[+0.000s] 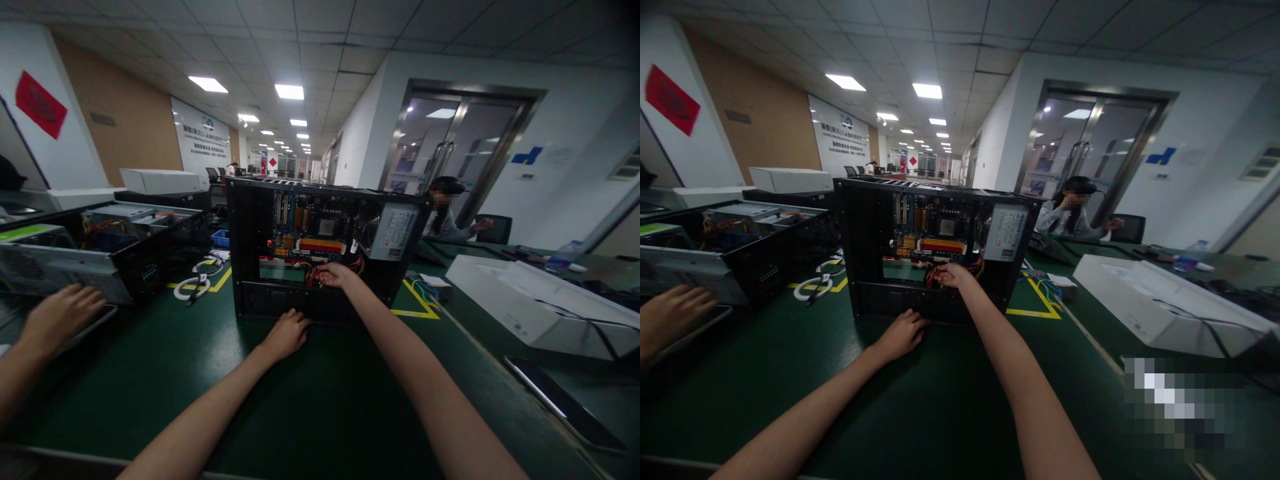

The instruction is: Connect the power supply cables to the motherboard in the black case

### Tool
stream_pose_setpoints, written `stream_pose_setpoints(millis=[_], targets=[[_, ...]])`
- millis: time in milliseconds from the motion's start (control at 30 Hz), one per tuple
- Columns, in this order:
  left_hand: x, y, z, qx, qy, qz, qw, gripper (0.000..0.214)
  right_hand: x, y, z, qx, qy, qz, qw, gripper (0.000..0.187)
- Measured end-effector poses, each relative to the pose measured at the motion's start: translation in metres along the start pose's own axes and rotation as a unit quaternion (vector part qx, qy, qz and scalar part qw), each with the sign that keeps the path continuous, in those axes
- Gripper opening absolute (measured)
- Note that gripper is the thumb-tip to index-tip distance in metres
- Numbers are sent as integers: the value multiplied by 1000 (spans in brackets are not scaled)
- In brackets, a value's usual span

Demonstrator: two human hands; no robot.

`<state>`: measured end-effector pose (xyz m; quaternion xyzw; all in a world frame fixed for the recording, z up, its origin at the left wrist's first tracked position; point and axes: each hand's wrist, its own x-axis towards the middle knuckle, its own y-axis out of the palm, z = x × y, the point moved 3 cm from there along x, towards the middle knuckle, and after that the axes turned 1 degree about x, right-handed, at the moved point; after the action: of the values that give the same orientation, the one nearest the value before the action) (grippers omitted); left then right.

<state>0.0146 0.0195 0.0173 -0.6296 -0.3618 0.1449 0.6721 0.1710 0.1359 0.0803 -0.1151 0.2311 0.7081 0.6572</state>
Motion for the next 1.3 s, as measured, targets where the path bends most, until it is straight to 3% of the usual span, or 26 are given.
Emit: stream_pose_setpoints(millis=[167, 300, 467, 667, 867, 967, 1033, 1133, 1300], targets=[[0, 0, 0, 3, -3, -3, 1000, 31, -6, 4, -2, -131, -8, -10, 991, 11], [0, -2, -1, 3, -4, -1, 1000, 31, -10, 4, -4, -260, -31, -37, 964, 8], [0, -1, -1, 2, -6, 2, 1000, 31, -21, 3, -2, -421, -90, -53, 901, 9], [0, -1, 0, 6, -9, -2, 1000, 30, -42, 3, 4, -573, -177, -111, 793, 7], [0, -1, -1, 6, -7, -1, 1000, 30, -70, 2, -6, -563, -290, -161, 757, 13], [0, -1, -1, 5, -9, -2, 1000, 30, -100, 7, -23, -536, -398, -226, 709, 15], [-1, -3, -2, 7, -11, -7, 1000, 30, -120, 13, -43, -516, -473, -229, 676, 16], [-2, -5, -3, 8, -11, -10, 1000, 30, -137, 21, -83, -509, -513, -158, 673, 17], [-1, -3, -2, 0, -10, -7, 1000, 30, -138, 28, -146, -558, -478, -28, 678, 21]])
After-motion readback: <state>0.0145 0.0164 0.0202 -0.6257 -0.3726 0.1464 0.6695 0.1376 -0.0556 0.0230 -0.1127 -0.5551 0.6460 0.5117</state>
